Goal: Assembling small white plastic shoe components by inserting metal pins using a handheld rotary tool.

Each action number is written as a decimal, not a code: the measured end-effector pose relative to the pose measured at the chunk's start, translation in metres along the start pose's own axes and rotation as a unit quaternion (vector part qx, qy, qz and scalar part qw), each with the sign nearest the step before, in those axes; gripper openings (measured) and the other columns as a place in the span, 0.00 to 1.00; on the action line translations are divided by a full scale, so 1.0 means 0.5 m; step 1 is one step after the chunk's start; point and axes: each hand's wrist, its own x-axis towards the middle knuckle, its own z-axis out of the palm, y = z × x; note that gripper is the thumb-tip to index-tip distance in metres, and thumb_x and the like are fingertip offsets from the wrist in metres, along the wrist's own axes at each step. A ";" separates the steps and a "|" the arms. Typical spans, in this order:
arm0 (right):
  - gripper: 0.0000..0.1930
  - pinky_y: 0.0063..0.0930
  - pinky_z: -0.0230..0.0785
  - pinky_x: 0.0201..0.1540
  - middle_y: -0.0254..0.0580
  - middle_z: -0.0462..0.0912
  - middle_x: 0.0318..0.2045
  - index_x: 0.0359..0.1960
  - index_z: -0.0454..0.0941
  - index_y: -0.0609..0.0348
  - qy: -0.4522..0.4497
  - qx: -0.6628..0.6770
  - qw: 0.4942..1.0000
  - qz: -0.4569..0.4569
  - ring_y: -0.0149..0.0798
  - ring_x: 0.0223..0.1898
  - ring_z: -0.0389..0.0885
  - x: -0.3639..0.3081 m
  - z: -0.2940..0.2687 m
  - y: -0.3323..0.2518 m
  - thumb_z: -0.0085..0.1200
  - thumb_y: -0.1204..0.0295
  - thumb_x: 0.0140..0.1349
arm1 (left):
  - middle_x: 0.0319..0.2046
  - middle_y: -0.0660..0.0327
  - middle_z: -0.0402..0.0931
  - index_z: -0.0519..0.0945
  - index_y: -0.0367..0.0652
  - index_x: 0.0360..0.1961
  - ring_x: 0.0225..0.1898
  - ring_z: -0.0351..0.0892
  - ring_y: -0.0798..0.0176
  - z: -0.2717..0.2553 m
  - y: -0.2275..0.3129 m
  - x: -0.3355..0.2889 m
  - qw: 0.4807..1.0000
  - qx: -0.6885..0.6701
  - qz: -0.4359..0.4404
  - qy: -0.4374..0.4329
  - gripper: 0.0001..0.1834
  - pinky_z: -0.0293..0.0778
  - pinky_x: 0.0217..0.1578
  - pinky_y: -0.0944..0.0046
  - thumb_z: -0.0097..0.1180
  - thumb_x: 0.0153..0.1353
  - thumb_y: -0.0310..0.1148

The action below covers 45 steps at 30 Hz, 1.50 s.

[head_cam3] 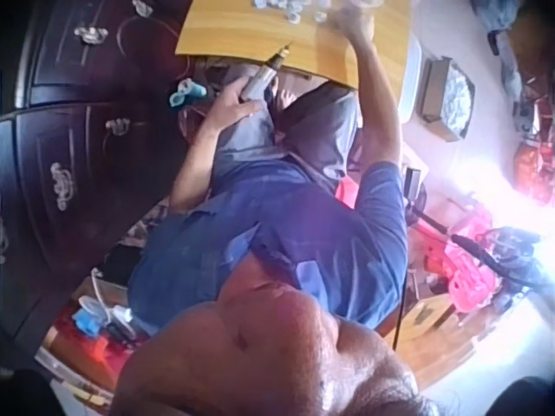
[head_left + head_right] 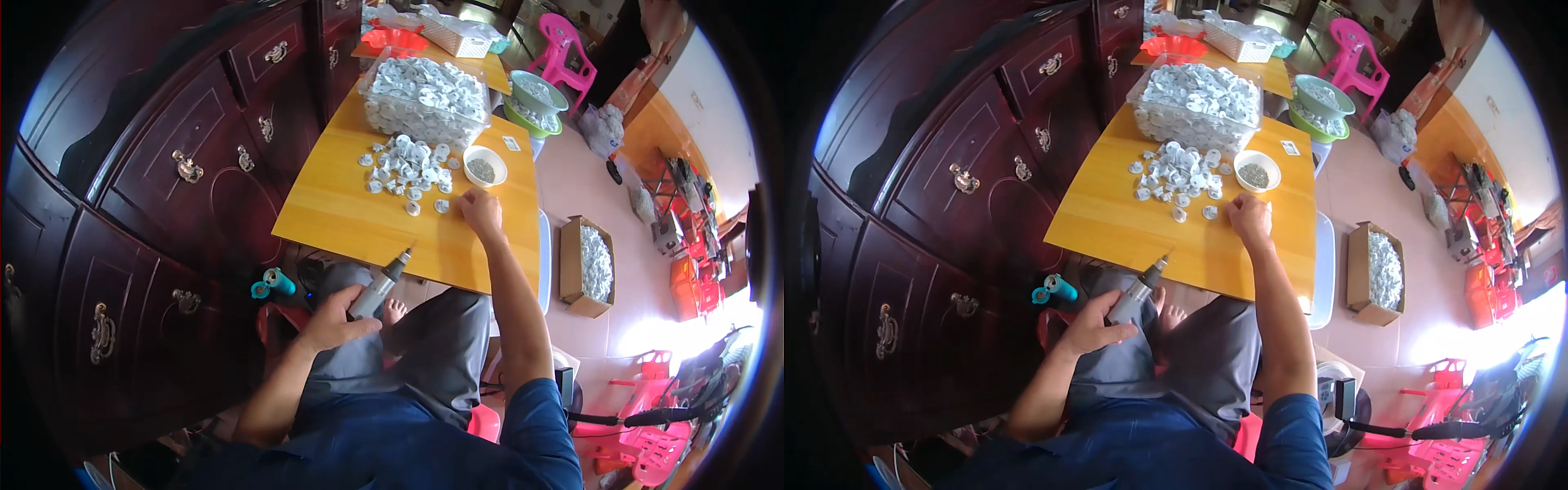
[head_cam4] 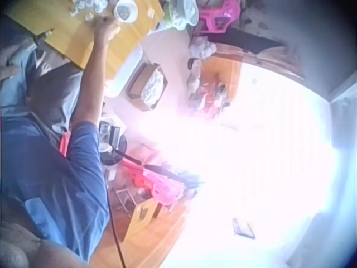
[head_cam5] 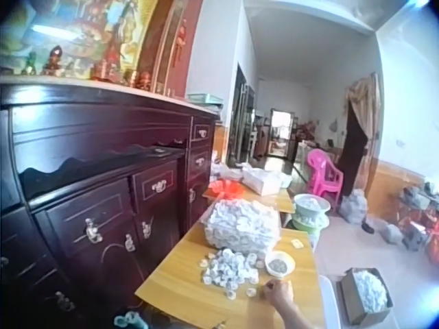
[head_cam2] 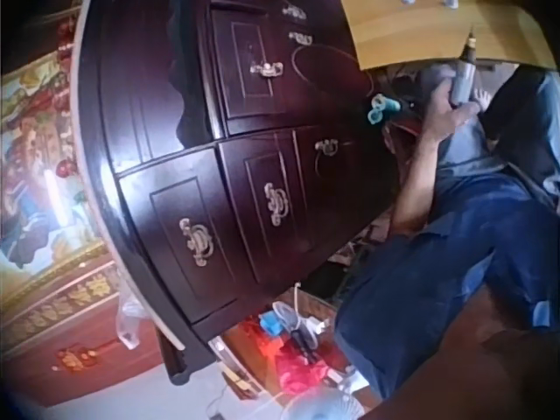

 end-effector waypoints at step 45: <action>0.05 0.22 0.68 0.36 0.31 0.78 0.30 0.38 0.80 0.59 -0.199 0.690 0.696 0.011 0.27 0.31 0.73 -0.310 -0.050 0.012 0.58 0.72 0.64 | 0.36 0.64 0.78 0.71 0.36 0.57 0.26 0.74 0.75 0.094 0.025 -0.032 0.989 0.111 0.078 -0.061 0.29 0.73 0.29 0.71 0.67 0.58 0.39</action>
